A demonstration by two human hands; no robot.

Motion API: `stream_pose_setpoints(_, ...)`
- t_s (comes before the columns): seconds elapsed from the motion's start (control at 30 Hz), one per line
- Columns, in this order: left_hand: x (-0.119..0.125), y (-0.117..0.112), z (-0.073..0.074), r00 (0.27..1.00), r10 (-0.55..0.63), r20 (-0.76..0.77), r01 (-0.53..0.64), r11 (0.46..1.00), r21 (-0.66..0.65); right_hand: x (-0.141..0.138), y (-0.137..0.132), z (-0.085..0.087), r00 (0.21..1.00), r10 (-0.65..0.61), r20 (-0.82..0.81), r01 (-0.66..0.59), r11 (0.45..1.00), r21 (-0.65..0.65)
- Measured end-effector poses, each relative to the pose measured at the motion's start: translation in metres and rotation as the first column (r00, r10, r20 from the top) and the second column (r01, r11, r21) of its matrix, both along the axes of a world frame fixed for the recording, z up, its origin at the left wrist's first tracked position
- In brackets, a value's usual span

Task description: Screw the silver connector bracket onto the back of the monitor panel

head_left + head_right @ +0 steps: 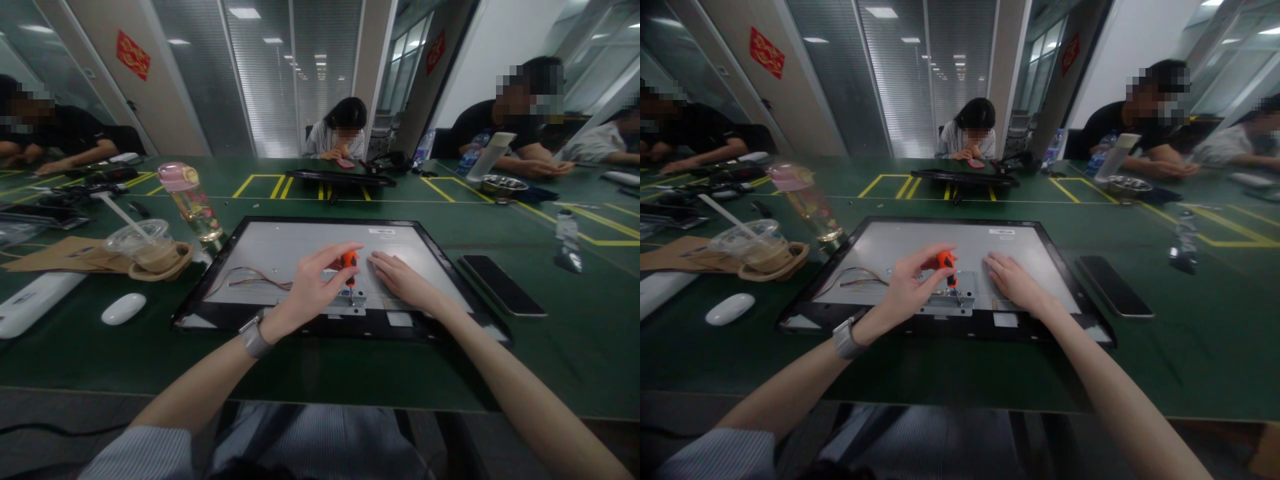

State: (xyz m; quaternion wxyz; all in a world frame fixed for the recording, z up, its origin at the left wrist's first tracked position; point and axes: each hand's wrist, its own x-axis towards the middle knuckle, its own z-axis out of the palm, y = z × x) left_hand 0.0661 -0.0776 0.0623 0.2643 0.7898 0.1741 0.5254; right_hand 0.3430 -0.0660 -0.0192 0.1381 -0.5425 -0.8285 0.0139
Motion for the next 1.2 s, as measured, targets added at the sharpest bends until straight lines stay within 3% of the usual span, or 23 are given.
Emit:
stream_pose_setpoints(0.17,0.0,0.001,-0.002,0.998,-0.054,-0.045,0.053,0.998,-0.033,0.001,0.001,-0.002,1.0,-0.005,-0.006,0.005,1.0,0.006)
stream_pose_setpoints(0.47,0.001,0.0,-0.004,0.999,0.042,0.023,-0.043,0.998,0.044,-0.001,0.0,0.001,1.0,-0.006,0.011,0.006,1.0,-0.021)
stream_pose_setpoints(0.6,0.001,-0.003,-0.004,1.0,-0.001,0.012,0.001,0.999,0.047,-0.001,0.0,0.001,1.0,-0.002,0.008,0.002,1.0,-0.008)
stream_pose_setpoints(0.83,-0.002,0.004,-0.008,0.988,-0.152,0.024,0.154,0.984,-0.086,-0.002,-0.001,0.001,1.0,-0.024,-0.002,0.024,1.0,-0.015)
stream_pose_setpoints(1.03,-0.002,0.01,-0.003,0.996,0.06,0.063,-0.063,0.997,0.042,-0.003,0.0,0.003,1.0,-0.018,0.02,0.018,0.999,-0.038)
stream_pose_setpoints(1.2,-0.002,0.006,-0.003,0.997,-0.068,0.044,0.07,0.996,-0.052,-0.001,0.001,-0.001,1.0,-0.029,-0.003,0.029,0.999,-0.027)
